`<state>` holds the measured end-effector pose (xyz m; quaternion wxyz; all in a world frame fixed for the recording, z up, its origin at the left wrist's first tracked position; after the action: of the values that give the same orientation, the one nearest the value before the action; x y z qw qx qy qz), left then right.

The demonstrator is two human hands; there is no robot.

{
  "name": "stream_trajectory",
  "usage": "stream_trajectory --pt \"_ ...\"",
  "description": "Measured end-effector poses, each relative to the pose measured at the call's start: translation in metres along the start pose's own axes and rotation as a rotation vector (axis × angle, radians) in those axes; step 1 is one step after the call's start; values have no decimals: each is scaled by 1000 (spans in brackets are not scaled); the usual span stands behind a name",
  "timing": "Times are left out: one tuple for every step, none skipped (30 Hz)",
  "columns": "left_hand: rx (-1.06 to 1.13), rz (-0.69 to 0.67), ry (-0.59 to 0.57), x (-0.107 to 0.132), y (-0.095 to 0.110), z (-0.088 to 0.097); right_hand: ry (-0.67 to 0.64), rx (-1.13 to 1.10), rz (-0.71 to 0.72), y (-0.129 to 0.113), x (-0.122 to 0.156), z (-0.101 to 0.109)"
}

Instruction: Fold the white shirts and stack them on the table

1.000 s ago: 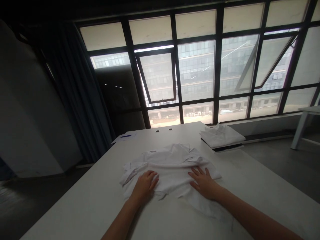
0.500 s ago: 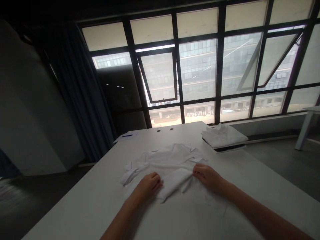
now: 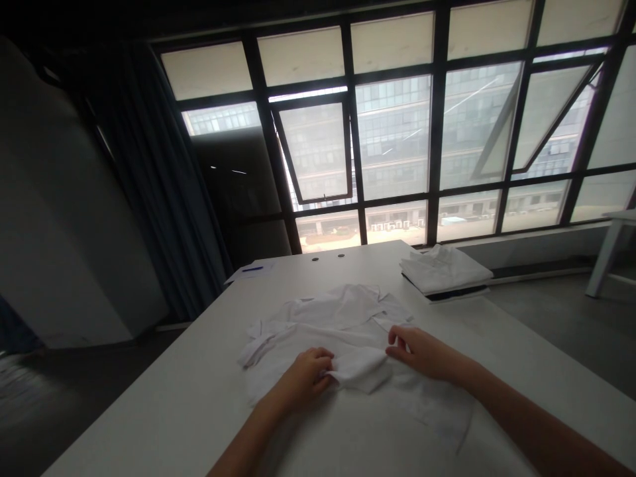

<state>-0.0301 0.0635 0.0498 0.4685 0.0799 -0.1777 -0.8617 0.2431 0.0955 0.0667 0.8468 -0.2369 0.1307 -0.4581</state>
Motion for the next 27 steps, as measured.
stream_trajectory --pt "38 -1 5 2 5 7 -10 -10 -22 0 3 6" --pt "80 -2 5 5 10 13 -34 -19 -45 0 6 10" --pt "123 -3 -6 8 15 20 -74 -29 -59 -1 9 14" --pt "167 -2 -28 11 20 26 -127 -41 -57 -2 12 16" --pt "211 -1 -59 15 25 32 -187 -60 -44 -4 16 16" --pt "253 -2 -95 18 30 37 -253 -88 -21 -7 20 16" --pt "293 -3 -133 22 34 41 -319 -129 7 -10 24 14" --pt "333 -2 -172 25 38 44 -384 -183 36 -13 27 12" --pt "373 1 -214 29 40 47 -442 -250 61 -16 29 9" --pt "418 5 -264 33 42 48 -499 -327 77 -19 31 6" --pt "469 8 -326 36 43 47 -558 -412 84 -20 32 2" --pt "523 14 -399 40 42 44 -623 -493 84 -21 33 -3" --pt "576 18 -470 44 41 41 -686 -562 77 -20 33 -8" --pt "621 21 -534 47 39 38 -736 -610 64 -18 32 -14" --pt "659 21 -580 50 35 35 -755 -625 46 -15 30 -19" --pt "690 19 -610 52 31 33 -730 -592 29 -10 26 -22" --pt "718 16 -627 54 27 32 -650 -511 18 -3 20 -24" --pt "744 9 -643 56 24 32 -533 -394 15 4 14 -24" --pt "771 2 -660 58 21 32 -406 -263 20 11 9 -23" --pt "791 -8 -686 60 20 32 -304 -141 31 16 5 -23" --pt "802 -19 -711 62 21 33 -237 -46 47 20 3 -25" --pt "807 -34 -741 64 24 35 -210 14 61 24 1 -29" --pt "812 -51 -775 66 28 36 -208 44 68 28 -1 -35" --pt "817 -62 -802 66 32 37 -213 58 65 33 -3 -40" --pt "815 -58 -804 66 35 39 -212 69 48 39 -5 -44" --pt "787 -38 -771 64 35 40 -200 82 23 45 -8 -46" --pt "722 2 -697 60 32 41 -176 101 -7 50 -10 -47"
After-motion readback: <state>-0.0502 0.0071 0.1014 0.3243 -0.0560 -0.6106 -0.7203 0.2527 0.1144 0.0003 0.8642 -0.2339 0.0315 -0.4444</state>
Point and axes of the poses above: each hand's wrist, its own x-axis away from the middle knuckle, its own z-axis out of the back of the hand, y = z × x, the point moved 6 cm from there along -x, towards the middle knuckle, and after that the axes turned 7 degrees about -y, right-handed, at the moved point
